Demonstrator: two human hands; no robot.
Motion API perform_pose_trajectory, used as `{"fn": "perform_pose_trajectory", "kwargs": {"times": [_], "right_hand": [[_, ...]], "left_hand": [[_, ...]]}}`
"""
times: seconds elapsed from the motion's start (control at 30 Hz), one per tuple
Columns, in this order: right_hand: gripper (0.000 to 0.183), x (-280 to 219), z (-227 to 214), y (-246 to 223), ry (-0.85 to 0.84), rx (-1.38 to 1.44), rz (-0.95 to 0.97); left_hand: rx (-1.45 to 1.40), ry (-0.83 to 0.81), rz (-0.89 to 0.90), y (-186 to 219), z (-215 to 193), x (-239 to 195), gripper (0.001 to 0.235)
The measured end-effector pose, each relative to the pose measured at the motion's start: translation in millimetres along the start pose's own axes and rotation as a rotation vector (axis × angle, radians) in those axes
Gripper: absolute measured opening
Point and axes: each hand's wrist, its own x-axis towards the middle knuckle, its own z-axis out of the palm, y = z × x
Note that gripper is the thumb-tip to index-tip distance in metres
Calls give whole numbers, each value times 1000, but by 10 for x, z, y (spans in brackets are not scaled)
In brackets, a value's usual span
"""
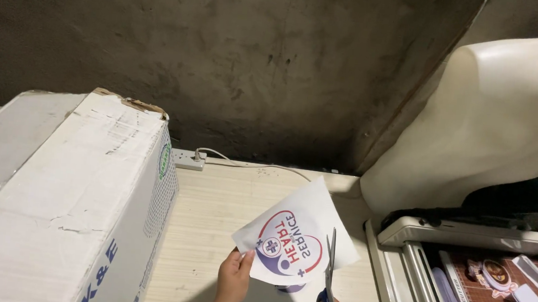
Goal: Cutting out printed stickers from a sheet using scissors.
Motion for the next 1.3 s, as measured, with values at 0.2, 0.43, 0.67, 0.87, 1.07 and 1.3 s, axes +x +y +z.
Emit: {"fn": "perform_pose_trajectory", "kwargs": {"times": [0.2, 0.43, 0.67, 0.87, 1.07, 1.3], "right_hand": [[67, -10, 41, -164, 112, -158, 102], [60, 5, -67, -167, 95, -370, 163], [44, 34, -115, -63, 90, -483, 171], [47, 177, -418, 368, 139, -470, 108], [50, 196, -464, 294, 114, -490, 165], [54, 136, -439, 266, 77, -497, 260]], "left_hand": [[-23, 12, -9, 88, -12, 22, 28], [-43, -5, 37, 134, -55, 40, 27], [37, 34, -54, 194, -101, 61, 27], [-60, 58, 0, 182, -142, 96, 26], [-74, 67, -5, 354, -144, 88, 25], [-35, 21, 55, 372, -167, 108, 23]]}}
